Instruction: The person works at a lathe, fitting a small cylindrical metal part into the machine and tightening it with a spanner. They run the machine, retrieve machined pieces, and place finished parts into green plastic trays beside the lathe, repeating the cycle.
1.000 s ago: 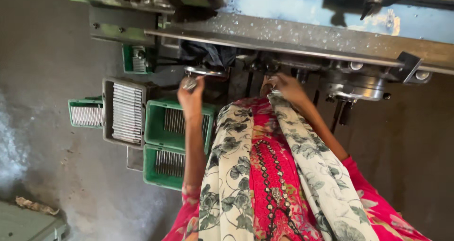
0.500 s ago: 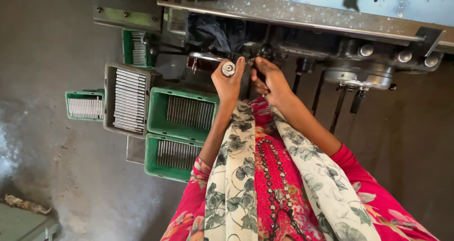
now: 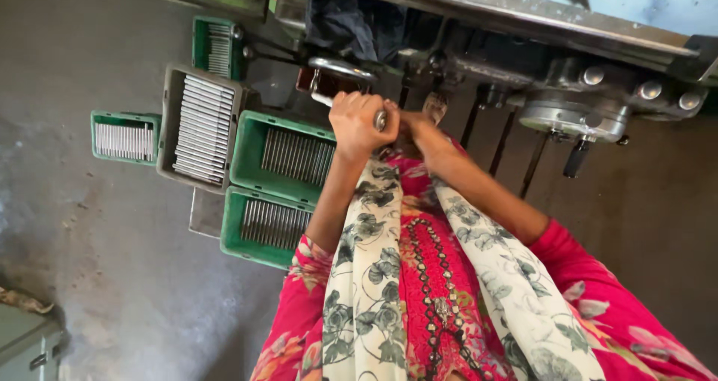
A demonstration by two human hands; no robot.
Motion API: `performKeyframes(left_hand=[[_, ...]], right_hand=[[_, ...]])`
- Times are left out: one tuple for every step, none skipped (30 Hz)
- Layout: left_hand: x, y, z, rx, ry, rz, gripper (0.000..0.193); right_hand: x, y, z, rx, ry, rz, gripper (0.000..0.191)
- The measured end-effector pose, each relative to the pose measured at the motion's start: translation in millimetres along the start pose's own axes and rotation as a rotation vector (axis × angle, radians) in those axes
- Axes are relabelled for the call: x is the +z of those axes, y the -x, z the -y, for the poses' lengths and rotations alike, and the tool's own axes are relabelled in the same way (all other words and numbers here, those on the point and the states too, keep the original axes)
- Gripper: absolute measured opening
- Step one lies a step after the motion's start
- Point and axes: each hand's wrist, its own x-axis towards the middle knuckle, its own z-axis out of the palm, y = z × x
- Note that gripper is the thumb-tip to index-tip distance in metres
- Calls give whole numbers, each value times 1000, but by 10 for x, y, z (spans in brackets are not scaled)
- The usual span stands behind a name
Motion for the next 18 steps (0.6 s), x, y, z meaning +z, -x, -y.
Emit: performKeyframes(left_hand=[[49,43,21,19,-26,13,26],[103,89,35,37,-54,21,23],[150,142,64,-103,-106,49,28],[206,206,79,-248,-156,82,33],[244,284,93,-399,-206,123,38],[287,369,120,-743,139,143,37],[314,469,138,-1017,519,108,35],[337,573,168,-1202,868,53,33],[352,688,188,-1252,1089,61,31],[357,815,212,-1265,1198,89,30],[352,948,240,-1272,1300,135,29],[357,1081,250,-1273,1345,172,29],[365,1210,271,-1269,1346,215,28],[374,1339,286,-1266,1313,244,29],[376,1464,320,-1266,1248,268,29],[405,1593,365,-1262,1082,232,30],[413,1711,433,-1256,858,166,31],[394,1850,544,-1265,610,78,33]], right_hand=[[98,-22,-129,11,-65,43,39],[177,-49,-202,20,-125,89,49],[239,-67,-239,-39,-171,-10,39],[323,-84,-273,-93,-217,-107,31],[367,-82,-255,-141,-264,-208,24],[392,-78,-220,-389,-61,-275,22],[398,-57,-176,-645,148,-322,22],[375,-52,-105,-909,362,-354,24],[346,-43,-55,-1026,585,-321,20],[264,-1,-16,-1121,812,-266,18],[187,26,-5,-1205,1033,-184,16],[89,44,2,-1241,1128,-109,13],[-47,72,11,-1287,1216,-31,11],[-131,66,-40,-1197,1107,-131,13],[-234,78,-89,-1095,1003,-232,16],[-394,95,-114,-1137,1000,-315,16],[-524,115,-138,-1183,995,-398,16],[-696,185,-150,-1172,1094,-433,15]])
